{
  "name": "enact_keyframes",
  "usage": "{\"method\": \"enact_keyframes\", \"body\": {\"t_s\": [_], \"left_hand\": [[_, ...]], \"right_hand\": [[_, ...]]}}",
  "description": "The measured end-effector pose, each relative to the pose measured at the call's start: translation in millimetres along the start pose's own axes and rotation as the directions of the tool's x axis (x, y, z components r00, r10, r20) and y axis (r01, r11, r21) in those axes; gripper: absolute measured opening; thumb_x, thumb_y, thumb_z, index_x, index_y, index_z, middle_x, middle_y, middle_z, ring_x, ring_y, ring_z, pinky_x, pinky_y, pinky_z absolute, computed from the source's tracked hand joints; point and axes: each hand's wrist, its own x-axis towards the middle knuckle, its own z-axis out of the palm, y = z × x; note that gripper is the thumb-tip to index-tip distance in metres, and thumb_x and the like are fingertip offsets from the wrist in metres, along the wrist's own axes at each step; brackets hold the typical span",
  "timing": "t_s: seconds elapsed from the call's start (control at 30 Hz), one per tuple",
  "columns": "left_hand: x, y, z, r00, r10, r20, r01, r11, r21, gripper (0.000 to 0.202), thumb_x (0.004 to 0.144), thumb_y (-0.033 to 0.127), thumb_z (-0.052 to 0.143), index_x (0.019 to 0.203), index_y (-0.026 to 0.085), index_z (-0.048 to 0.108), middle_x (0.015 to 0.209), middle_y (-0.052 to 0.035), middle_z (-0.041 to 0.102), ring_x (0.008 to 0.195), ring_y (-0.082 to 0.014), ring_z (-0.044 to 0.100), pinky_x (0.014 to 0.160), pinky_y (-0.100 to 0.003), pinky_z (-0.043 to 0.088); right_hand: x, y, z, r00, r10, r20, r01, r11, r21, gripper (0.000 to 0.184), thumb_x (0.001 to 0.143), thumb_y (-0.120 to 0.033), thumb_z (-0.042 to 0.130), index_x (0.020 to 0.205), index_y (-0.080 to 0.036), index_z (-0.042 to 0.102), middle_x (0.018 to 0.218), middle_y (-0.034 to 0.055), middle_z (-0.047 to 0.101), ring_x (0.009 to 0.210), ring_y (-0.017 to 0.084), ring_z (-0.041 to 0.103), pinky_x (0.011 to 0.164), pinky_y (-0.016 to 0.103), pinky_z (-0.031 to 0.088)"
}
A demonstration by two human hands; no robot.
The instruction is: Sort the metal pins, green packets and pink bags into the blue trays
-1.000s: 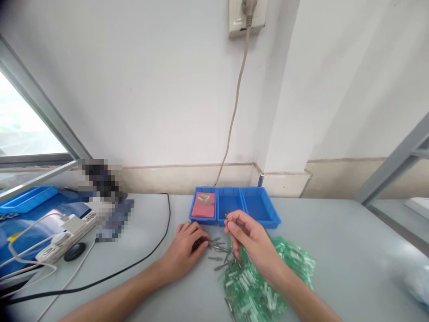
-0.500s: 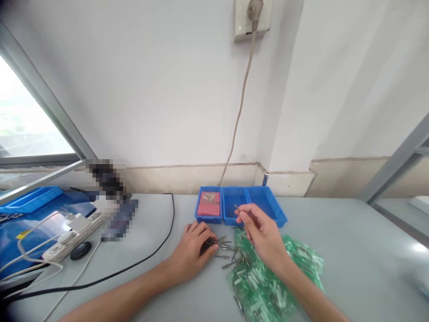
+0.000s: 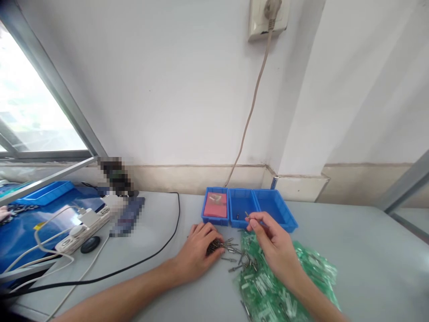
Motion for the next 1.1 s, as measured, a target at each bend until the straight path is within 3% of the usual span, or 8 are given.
{"method": "enact_keyframes", "body": {"t_s": [0.13, 0.3, 0.67, 0.87, 1.1], "left_hand": [[0.3, -0.7, 0.6, 1.000, -0.006, 0.001, 0.006, 1.000, -0.007, 0.014, 0.102, 0.029, 0.073, 0.115, 0.026, 0.067, 0.119, -0.0018, 0.067, 0.114, -0.0242, 0.059, 0.098, -0.041, 0.039], [0.2, -0.4, -1.3, 1.000, -0.005, 0.004, 0.005, 1.000, -0.020, 0.011, 0.102, 0.027, 0.072, 0.113, 0.025, 0.068, 0.117, -0.0015, 0.068, 0.112, -0.0238, 0.059, 0.098, -0.041, 0.039], [0.8, -0.4, -2.4, 1.000, -0.013, 0.006, 0.013, 1.000, -0.021, 0.012, 0.102, 0.026, 0.071, 0.114, 0.026, 0.068, 0.118, -0.0033, 0.067, 0.114, -0.0255, 0.059, 0.100, -0.042, 0.041], [0.6, -1.2, -1.6, 1.000, -0.005, -0.005, 0.005, 1.000, -0.025, 0.011, 0.103, 0.027, 0.071, 0.113, 0.025, 0.068, 0.119, -0.0038, 0.067, 0.113, -0.0255, 0.058, 0.099, -0.042, 0.040], [0.3, -2.1, 0.3, 1.000, 0.005, -0.011, -0.006, 1.000, -0.022, 0.011, 0.103, 0.027, 0.071, 0.113, 0.026, 0.068, 0.118, -0.0033, 0.068, 0.112, -0.0254, 0.059, 0.099, -0.042, 0.040]], "right_hand": [[-1.8, -4.4, 1.8, 0.999, 0.033, 0.027, -0.034, 0.998, 0.048, 0.049, 0.095, -0.070, 0.069, 0.112, -0.024, 0.068, 0.083, 0.0033, 0.069, 0.053, 0.014, 0.045, 0.048, 0.029, 0.035], [-7.5, -13.5, 5.7, 0.996, 0.060, 0.070, -0.064, 0.996, 0.057, 0.045, 0.094, -0.069, 0.070, 0.103, -0.026, 0.062, 0.058, -0.0048, 0.050, 0.052, 0.017, 0.049, 0.048, 0.029, 0.038], [-9.0, -9.3, 6.5, 0.996, 0.067, 0.051, -0.071, 0.993, 0.092, 0.044, 0.091, -0.068, 0.075, 0.101, -0.027, 0.062, 0.065, -0.0045, 0.050, 0.049, 0.014, 0.044, 0.044, 0.028, 0.039], [-7.6, -15.2, 7.3, 0.988, 0.121, 0.098, -0.139, 0.970, 0.201, 0.049, 0.091, -0.070, 0.075, 0.109, -0.025, 0.066, 0.058, -0.0061, 0.047, 0.049, 0.014, 0.043, 0.045, 0.026, 0.039], [-8.6, -27.7, 10.4, 0.978, 0.181, 0.106, -0.206, 0.919, 0.336, 0.052, 0.085, -0.070, 0.082, 0.102, -0.023, 0.069, 0.065, -0.0041, 0.051, 0.051, 0.010, 0.039, 0.043, 0.024, 0.036]]}}
